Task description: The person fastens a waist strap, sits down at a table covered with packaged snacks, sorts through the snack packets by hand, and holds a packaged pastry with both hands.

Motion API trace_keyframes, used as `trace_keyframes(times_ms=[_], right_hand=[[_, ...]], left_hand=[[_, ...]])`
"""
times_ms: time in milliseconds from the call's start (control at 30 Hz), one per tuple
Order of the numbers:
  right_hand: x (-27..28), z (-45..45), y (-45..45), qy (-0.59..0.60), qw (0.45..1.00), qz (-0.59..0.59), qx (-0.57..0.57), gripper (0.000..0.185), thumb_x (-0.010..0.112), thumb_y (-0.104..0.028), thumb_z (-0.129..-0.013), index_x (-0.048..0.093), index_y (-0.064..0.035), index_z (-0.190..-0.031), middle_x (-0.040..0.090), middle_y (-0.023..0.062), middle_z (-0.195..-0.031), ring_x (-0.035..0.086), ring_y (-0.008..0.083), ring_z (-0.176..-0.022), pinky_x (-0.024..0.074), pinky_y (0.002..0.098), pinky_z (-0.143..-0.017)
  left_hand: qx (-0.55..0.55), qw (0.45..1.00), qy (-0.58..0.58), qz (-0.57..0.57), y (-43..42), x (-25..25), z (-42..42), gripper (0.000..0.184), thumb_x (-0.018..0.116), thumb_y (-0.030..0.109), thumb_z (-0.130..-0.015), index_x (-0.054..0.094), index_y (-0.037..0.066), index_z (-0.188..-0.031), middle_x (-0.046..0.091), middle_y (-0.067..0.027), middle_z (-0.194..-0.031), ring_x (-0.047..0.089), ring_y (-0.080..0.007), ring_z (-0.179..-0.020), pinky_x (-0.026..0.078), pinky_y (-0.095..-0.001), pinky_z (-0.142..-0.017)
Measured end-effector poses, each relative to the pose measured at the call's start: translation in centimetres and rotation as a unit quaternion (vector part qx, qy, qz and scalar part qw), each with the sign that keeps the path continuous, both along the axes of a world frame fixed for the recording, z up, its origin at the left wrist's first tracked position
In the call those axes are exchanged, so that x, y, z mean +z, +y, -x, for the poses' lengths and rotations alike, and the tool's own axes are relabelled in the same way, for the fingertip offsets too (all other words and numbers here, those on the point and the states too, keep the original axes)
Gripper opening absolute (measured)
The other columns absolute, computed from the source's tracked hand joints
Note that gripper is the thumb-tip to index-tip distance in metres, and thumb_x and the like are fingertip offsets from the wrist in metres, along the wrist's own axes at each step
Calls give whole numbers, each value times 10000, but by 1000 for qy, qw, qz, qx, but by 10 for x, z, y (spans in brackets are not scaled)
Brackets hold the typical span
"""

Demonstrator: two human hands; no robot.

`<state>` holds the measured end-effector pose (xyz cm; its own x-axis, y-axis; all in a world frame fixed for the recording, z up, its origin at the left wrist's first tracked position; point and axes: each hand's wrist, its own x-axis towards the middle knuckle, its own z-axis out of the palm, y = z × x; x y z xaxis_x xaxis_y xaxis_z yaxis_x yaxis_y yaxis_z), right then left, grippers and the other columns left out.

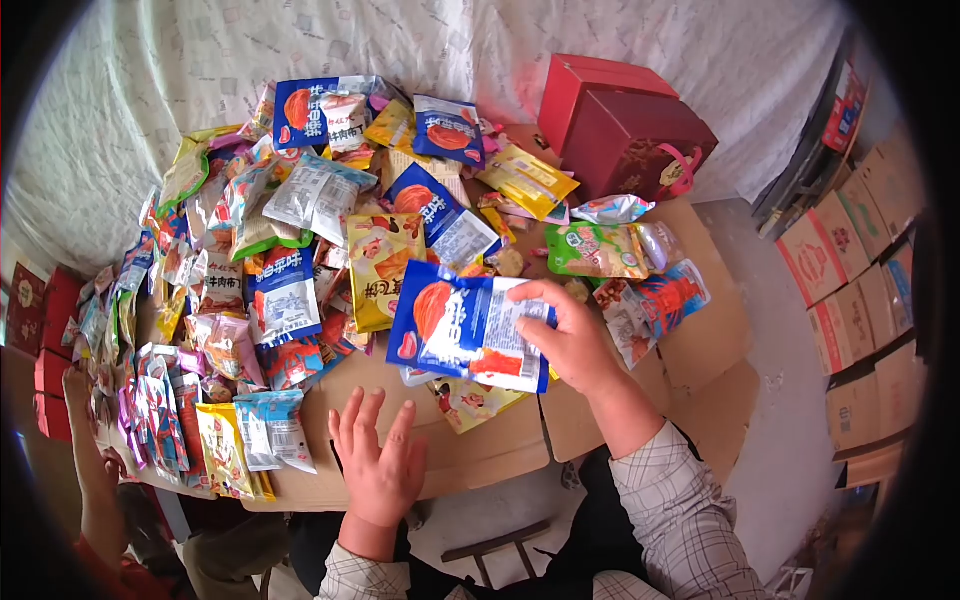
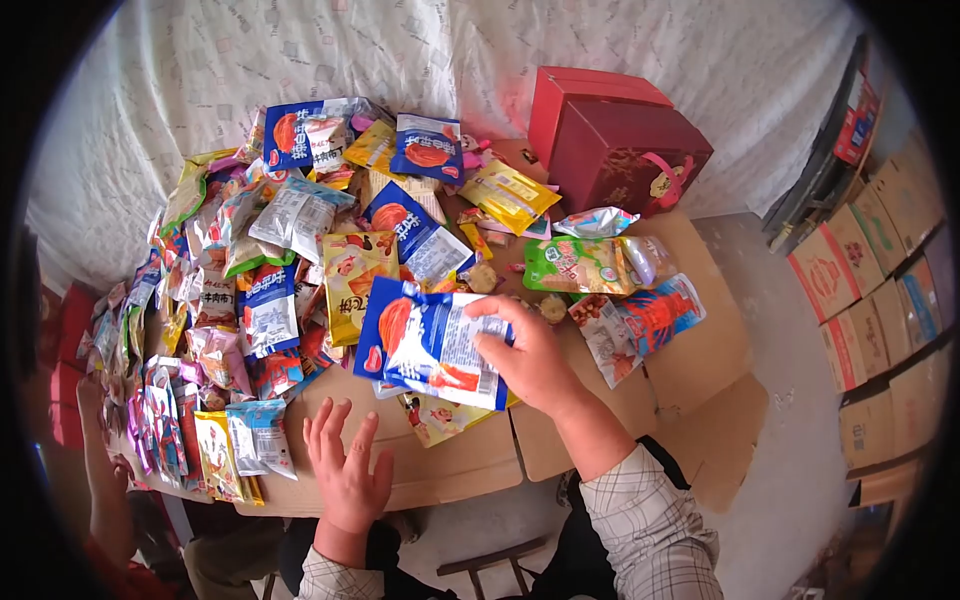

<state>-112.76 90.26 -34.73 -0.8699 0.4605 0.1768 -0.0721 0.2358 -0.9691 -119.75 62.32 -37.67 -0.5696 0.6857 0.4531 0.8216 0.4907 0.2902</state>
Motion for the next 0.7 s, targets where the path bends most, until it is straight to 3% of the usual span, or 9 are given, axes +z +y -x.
trace_keyframes(times_ms=[67,100,267,333,433,467,533,567,700], right_hand=[[6,-2,4,11,994,101,-42,255,611,-23,-921,623,-26,-1176,649,52,-1107,597,111,-1017,494,295,-916],[-1,-2,14,30,997,38,-58,293,605,-22,-932,607,-31,-1225,637,54,-1140,587,112,-1045,484,288,-932],[5,-3,33,135,968,151,-150,462,636,-5,-939,541,-50,-1390,583,57,-1291,575,126,-1112,459,276,-988],[7,-10,47,44,983,100,-145,557,651,-12,-938,496,-66,-1471,479,124,-1480,512,169,-1301,430,308,-1071],[-11,-11,62,66,977,-23,-201,503,666,-32,-931,547,-46,-1419,211,217,-1639,362,244,-1453,363,359,-1142],[-10,-11,58,66,978,-20,-197,503,666,-32,-931,547,-46,-1419,211,217,-1639,362,244,-1453,363,359,-1142],[-2,-12,50,39,900,-319,-293,473,671,-47,-922,571,-36,-1384,252,215,-1621,361,306,-1454,334,407,-1162],[1,-14,49,31,878,-387,-279,434,683,-63,-908,595,-23,-1331,330,199,-1581,366,357,-1439,318,447,-1169],[0,-7,28,59,914,-359,-177,420,684,-54,-885,604,-19,-1296,449,186,-1497,416,362,-1395,332,460,-1156]], left_hand=[[1,1000,-1,0,0,0,0,540,731,168,-794,607,160,-1320,517,-176,-1394,447,-437,-1359,294,-637,-1110],[0,1000,-3,3,0,1,0,541,731,168,-792,607,162,-1318,516,-175,-1395,449,-437,-1356,295,-637,-1110],[8,1000,-16,2,0,1,1,555,749,163,-775,628,184,-1316,516,-150,-1403,457,-410,-1349,287,-638,-1106],[-1,1000,-16,9,-1,2,1,570,740,156,-773,599,175,-1325,508,-171,-1405,449,-435,-1355,296,-638,-1112],[8,1000,-23,7,-1,3,1,602,747,146,-763,586,171,-1342,496,-175,-1415,439,-439,-1367,298,-638,-1113],[9,1000,-28,3,0,3,1,621,750,146,-759,576,163,-1355,487,-181,-1421,434,-443,-1371,301,-642,-1111],[15,998,-55,-2,2,4,2,650,754,152,-759,556,144,-1378,465,-195,-1441,415,-454,-1386,305,-635,-1116],[17,996,-81,-11,3,6,3,680,758,158,-760,536,125,-1401,443,-209,-1462,396,-466,-1401,310,-628,-1120],[15,993,-108,-53,20,7,19,712,792,254,-790,517,100,-1429,373,-247,-1527,340,-484,-1433,321,-599,-1129]])
